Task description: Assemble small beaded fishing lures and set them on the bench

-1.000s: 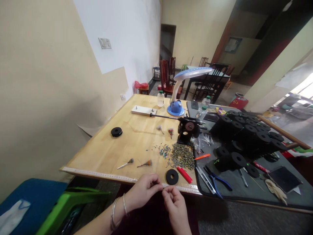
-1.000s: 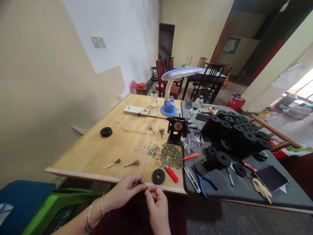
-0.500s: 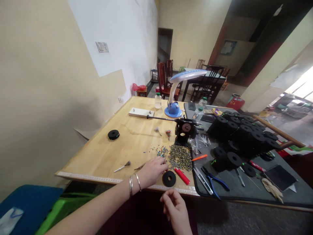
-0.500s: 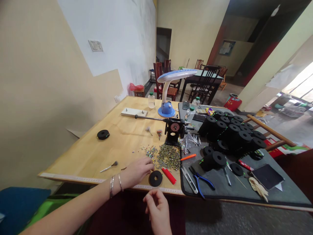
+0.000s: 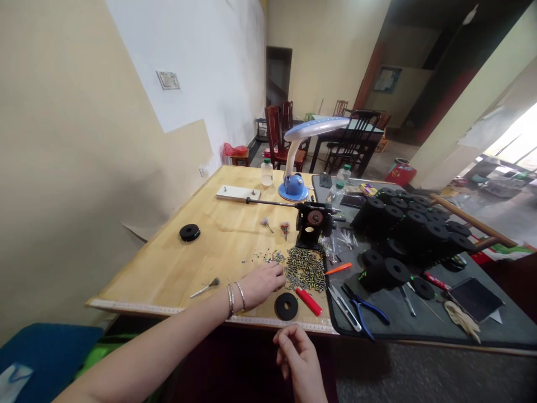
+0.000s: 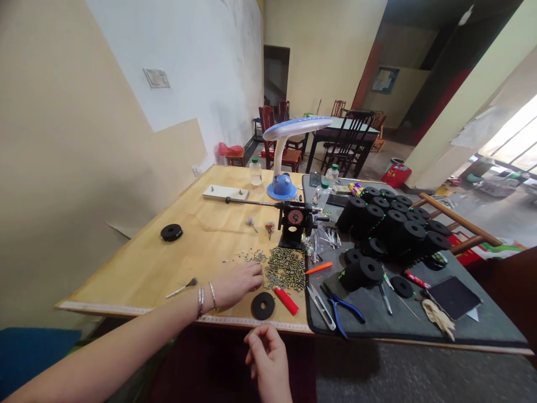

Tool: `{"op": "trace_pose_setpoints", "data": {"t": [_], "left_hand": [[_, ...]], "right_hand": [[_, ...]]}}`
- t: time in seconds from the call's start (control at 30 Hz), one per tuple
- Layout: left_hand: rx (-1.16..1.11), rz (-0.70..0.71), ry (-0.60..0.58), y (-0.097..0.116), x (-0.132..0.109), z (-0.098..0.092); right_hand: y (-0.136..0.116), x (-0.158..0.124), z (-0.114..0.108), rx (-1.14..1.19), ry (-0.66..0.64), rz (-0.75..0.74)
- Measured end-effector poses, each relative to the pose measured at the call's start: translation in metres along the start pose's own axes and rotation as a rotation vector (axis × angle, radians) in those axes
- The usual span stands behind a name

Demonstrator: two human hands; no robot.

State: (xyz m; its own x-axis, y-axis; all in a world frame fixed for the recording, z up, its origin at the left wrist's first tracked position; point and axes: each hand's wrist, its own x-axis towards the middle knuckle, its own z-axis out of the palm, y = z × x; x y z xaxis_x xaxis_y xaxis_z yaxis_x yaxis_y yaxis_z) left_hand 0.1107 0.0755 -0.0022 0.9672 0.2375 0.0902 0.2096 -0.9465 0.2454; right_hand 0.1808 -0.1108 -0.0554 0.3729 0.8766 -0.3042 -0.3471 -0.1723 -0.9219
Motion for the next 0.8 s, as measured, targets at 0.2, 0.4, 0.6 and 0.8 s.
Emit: {"op": "trace_pose_setpoints", "data": {"t": [0.2, 0.4, 0.6, 0.8], "left_hand": [[-0.121, -0.102, 0.127, 0.012, -0.018, -0.011], [-1.022, -0.473, 0.326, 0.055, -0.068, 0.011], [-1.448, -0.705, 0.49, 0.079, -0.097, 0.046], [-1.456, -0.769, 0.523, 0.08, -0.102, 0.045]], "right_hand": [[0.006, 0.001, 0.0, 0.073, 0.002, -0.039], [0.001, -0.003, 0.009, 0.116, -0.118, -0.032], [0.0, -0.006, 0.023, 0.105, -0.204, 0.082], [0.002, -0.007, 0.031, 0.089, -0.211, 0.148]]}}
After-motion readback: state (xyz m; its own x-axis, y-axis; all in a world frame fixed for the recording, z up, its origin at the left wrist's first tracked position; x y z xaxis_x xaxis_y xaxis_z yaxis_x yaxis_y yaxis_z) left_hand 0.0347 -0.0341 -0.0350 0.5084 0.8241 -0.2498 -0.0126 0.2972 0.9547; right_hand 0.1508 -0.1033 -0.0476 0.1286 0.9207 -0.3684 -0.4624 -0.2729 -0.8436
